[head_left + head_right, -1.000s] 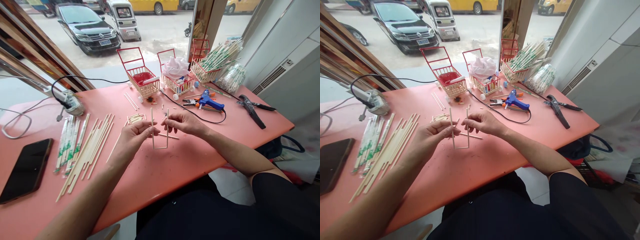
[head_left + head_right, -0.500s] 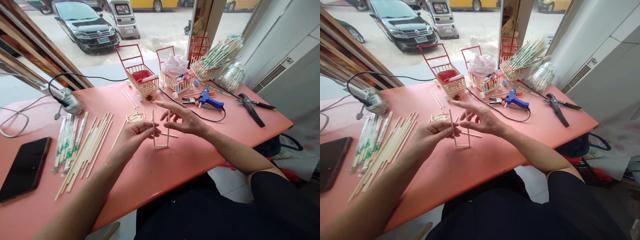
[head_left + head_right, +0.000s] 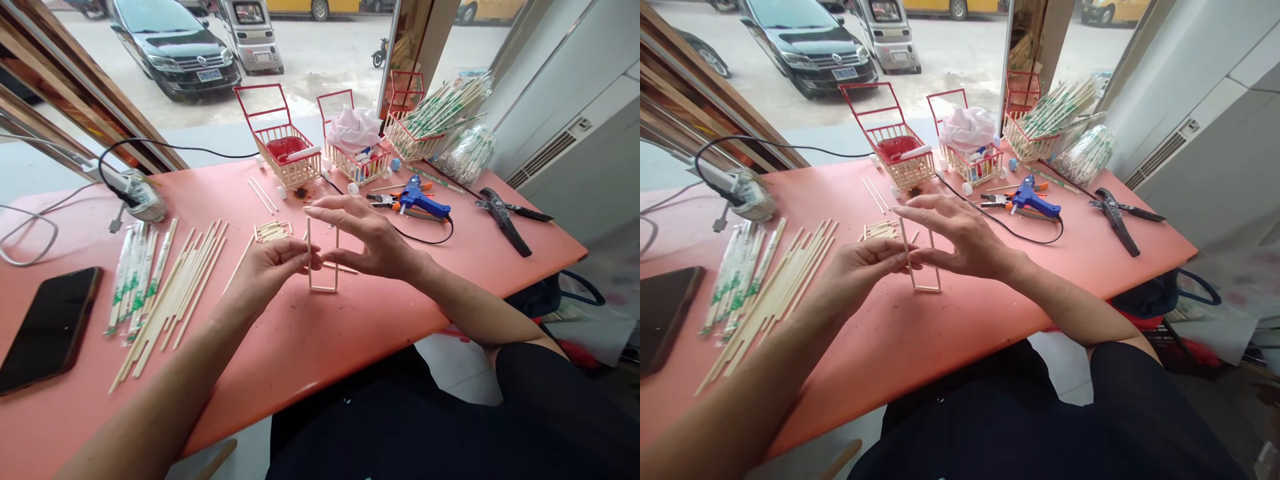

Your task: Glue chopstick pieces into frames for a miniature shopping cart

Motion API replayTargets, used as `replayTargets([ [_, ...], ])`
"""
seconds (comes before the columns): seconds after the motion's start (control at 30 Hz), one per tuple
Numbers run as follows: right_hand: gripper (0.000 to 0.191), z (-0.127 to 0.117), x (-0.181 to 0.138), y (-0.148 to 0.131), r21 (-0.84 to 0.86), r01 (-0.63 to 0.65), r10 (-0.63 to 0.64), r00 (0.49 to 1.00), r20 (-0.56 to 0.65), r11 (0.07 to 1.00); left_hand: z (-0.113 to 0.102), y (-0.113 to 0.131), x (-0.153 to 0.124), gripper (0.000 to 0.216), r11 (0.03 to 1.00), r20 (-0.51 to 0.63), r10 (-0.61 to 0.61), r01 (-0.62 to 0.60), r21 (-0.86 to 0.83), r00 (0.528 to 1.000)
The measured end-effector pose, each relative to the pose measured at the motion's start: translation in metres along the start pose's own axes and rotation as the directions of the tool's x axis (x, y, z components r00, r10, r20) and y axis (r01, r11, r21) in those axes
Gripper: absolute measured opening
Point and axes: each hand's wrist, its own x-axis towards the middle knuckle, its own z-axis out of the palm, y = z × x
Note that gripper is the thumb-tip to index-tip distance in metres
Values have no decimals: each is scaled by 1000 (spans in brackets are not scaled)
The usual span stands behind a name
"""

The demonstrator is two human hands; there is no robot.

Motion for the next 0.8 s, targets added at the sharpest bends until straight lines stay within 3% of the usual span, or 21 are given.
replayTargets([
  [0.23, 55, -1, 1, 2, -12, -7, 7, 1000, 8, 1000, 1, 2, 0, 36, 1000, 3, -7, 7, 18, 1000],
  [0.53, 57, -2, 5, -4, -12, -21, 21, 1000, 10, 1000, 1, 2, 0, 45, 1000, -14, -21, 21, -8, 1000],
  [0.63, 58, -7, 9, -8, 85, -145, 149, 988, -35, 986, -1, 1, 2, 49, 998, -43, -48, 47, -38, 998],
  [0.73, 45, -8, 7, -2, 151, -329, 347, 932, -109, 932, -4, -1, 4, 52, 996, -60, -70, 67, -56, 996],
  [0.8, 28, -5, 2, 4, 98, -424, 428, 904, -21, 900, -8, -1, 6, 54, 994, -60, -84, 80, -68, 995],
])
